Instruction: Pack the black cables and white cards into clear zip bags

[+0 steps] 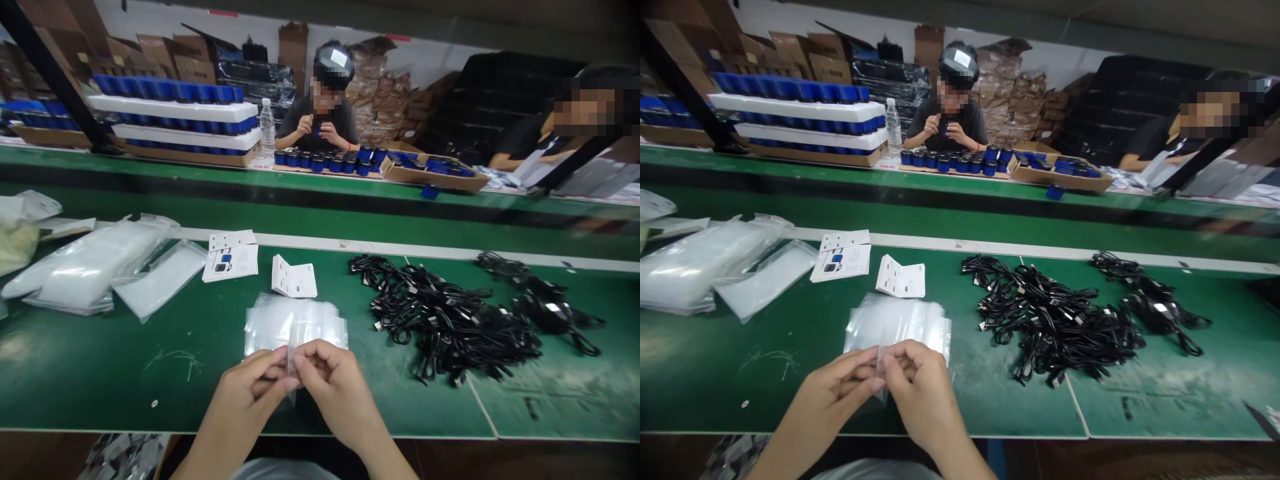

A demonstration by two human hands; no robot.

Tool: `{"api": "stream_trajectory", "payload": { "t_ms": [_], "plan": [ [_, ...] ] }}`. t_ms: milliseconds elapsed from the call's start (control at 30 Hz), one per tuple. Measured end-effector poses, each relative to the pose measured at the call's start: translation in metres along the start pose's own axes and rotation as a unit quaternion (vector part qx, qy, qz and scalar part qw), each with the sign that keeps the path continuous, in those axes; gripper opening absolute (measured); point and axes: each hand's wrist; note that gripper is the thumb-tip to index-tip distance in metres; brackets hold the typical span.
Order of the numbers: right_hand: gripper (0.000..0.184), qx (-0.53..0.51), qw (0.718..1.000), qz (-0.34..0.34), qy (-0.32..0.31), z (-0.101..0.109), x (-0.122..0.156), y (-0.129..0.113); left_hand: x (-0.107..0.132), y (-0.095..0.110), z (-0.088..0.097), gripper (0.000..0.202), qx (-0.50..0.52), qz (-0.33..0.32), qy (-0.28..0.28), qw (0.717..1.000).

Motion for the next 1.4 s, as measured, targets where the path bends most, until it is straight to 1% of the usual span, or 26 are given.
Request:
{"api": "stream_trajectory", "payload": {
  "t_ms": [67, 100, 133, 200, 267, 300, 333, 367, 400, 433, 500, 567, 633, 733, 800, 867, 900, 967, 1033, 1067, 1100, 1167, 1200, 1300, 1400],
  "plan": [
    [0.017, 0.019, 0.999, 0.018, 0.036, 0.005, -0.004, 0.001, -0.004, -0.007, -0.005, 0.036, 0.06, 0.044, -0.006, 0.997],
    [0.017, 0.019, 0.998, 0.026, 0.052, 0.009, -0.005, 0.001, -0.006, -0.01, -0.006, 0.036, 0.068, 0.049, 0.006, 0.996],
    [0.018, 0.013, 0.997, 0.033, 0.066, 0.015, -0.005, -0.001, -0.008, -0.01, -0.005, 0.034, 0.063, 0.044, 0.03, 0.997],
    [0.019, -0.008, 0.994, 0.05, 0.096, 0.028, -0.002, -0.004, -0.011, -0.007, 0.002, 0.03, 0.038, 0.009, 0.104, 0.994],
    [0.018, -0.027, 0.988, 0.074, 0.133, 0.044, 0.002, -0.009, -0.015, 0.001, 0.011, 0.029, -0.002, -0.04, 0.19, 0.981],
    [0.017, -0.036, 0.984, 0.089, 0.151, 0.051, 0.005, -0.01, -0.018, 0.007, 0.015, 0.028, -0.033, -0.068, 0.22, 0.972],
    [0.016, -0.042, 0.979, 0.105, 0.167, 0.058, 0.008, -0.012, -0.021, 0.012, 0.017, 0.026, -0.075, -0.1, 0.231, 0.965],
    [0.015, -0.046, 0.974, 0.121, 0.183, 0.064, 0.01, -0.013, -0.024, 0.017, 0.016, 0.022, -0.124, -0.135, 0.221, 0.958],
    [0.014, -0.048, 0.969, 0.136, 0.198, 0.069, 0.013, -0.014, -0.028, 0.022, 0.014, 0.018, -0.168, -0.167, 0.197, 0.951],
    [0.013, -0.047, 0.964, 0.148, 0.214, 0.072, 0.015, -0.016, -0.032, 0.025, 0.009, 0.017, -0.206, -0.197, 0.161, 0.945],
    [0.011, -0.039, 0.956, 0.162, 0.241, 0.074, 0.019, -0.018, -0.039, 0.029, -0.006, 0.02, -0.239, -0.225, 0.093, 0.94],
    [0.01, -0.027, 0.952, 0.163, 0.259, 0.072, 0.023, -0.02, -0.043, 0.03, -0.023, 0.022, -0.246, -0.222, 0.042, 0.943],
    [0.01, -0.018, 0.951, 0.154, 0.268, 0.068, 0.025, -0.023, -0.044, 0.03, -0.035, 0.024, -0.246, -0.208, 0.005, 0.947],
    [0.012, -0.006, 0.952, 0.137, 0.273, 0.066, 0.028, -0.026, -0.04, 0.032, -0.043, 0.03, -0.238, -0.182, -0.019, 0.954],
    [0.013, 0.013, 0.956, 0.132, 0.261, 0.066, 0.028, -0.026, -0.036, 0.034, -0.041, 0.029, -0.205, -0.161, -0.007, 0.965],
    [0.014, 0.05, 0.964, 0.131, 0.226, 0.066, 0.028, -0.026, -0.029, 0.036, -0.036, 0.024, -0.15, -0.149, 0.033, 0.977],
    [0.014, 0.075, 0.967, 0.134, 0.201, 0.064, 0.027, -0.026, -0.025, 0.037, -0.033, 0.02, -0.132, -0.155, 0.057, 0.977],
    [0.014, 0.135, 0.969, 0.151, 0.143, 0.057, 0.027, -0.026, -0.017, 0.04, -0.025, 0.015, -0.154, -0.195, 0.114, 0.962],
    [0.013, 0.185, 0.964, 0.17, 0.092, 0.045, 0.026, -0.027, -0.008, 0.042, -0.019, 0.018, -0.218, -0.242, 0.158, 0.932],
    [0.013, 0.198, 0.962, 0.175, 0.069, 0.039, 0.025, -0.027, -0.005, 0.043, -0.015, 0.019, -0.231, -0.257, 0.154, 0.926],
    [0.013, 0.201, 0.963, 0.173, 0.051, 0.034, 0.025, -0.028, -0.002, 0.043, -0.012, 0.018, -0.229, -0.264, 0.137, 0.927],
    [0.011, 0.176, 0.973, 0.15, 0.023, 0.025, 0.022, -0.028, 0.003, 0.042, -0.007, 0.015, -0.192, -0.26, 0.078, 0.943],
    [0.01, 0.154, 0.979, 0.131, 0.011, 0.021, 0.021, -0.028, 0.004, 0.041, -0.004, 0.015, -0.173, -0.253, 0.058, 0.95],
    [0.009, 0.078, 0.994, 0.073, -0.026, 0.015, 0.017, -0.025, 0.006, 0.037, 0.003, 0.016, -0.15, -0.229, 0.046, 0.961],
    [0.012, 0.031, 0.998, 0.037, -0.05, 0.012, 0.015, -0.023, 0.007, 0.033, 0.008, 0.017, -0.153, -0.195, 0.039, 0.968]
  ]
}}
Point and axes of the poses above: each hand's wrist, its own x-axis away from the middle knuckle, its own z-axis out of the back of the hand, y = z × x, and after that the axes turned 1 degree about x, right-handed
